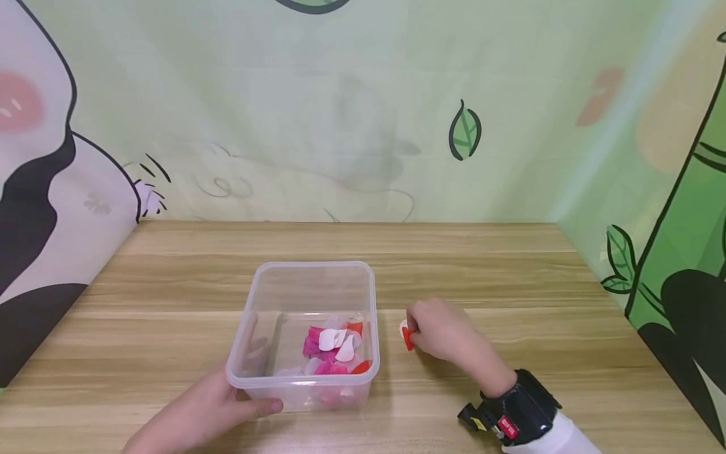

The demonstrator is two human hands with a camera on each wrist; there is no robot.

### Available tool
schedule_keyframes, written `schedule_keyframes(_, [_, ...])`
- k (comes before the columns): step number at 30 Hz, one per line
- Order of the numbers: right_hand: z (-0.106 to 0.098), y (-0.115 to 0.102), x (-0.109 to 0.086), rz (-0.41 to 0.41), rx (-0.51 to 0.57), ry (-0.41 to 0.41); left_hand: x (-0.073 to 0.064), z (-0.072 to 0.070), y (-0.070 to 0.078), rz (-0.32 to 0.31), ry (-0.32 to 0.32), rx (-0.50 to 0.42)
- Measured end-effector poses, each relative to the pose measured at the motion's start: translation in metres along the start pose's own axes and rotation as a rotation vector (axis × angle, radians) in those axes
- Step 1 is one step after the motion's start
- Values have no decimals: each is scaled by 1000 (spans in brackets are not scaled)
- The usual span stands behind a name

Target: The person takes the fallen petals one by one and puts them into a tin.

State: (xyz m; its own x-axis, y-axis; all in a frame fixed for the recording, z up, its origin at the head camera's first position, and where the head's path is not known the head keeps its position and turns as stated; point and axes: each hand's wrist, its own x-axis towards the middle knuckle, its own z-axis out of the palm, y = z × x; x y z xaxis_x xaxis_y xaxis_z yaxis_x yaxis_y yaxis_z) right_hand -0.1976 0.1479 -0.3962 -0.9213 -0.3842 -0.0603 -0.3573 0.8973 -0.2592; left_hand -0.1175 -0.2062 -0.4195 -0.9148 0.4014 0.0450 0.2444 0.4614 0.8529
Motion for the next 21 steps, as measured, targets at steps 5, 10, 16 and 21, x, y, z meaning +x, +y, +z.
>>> schedule_keyframes(5, [-7, 1, -1, -6, 27, 18, 0, 0, 0, 10, 0, 9])
schedule_keyframes(10, [-18, 2, -4, -53, 52, 62, 0, 1, 0, -9, 3, 20])
schedule_keyframes(16, [-29, -4, -9, -80, 124, 154, 1, 0, 2, -26, -10, 14])
schedule_keyframes(21, [-35, -11, -13, -81, 173, 248, 1, 0, 1, -38, -22, 6])
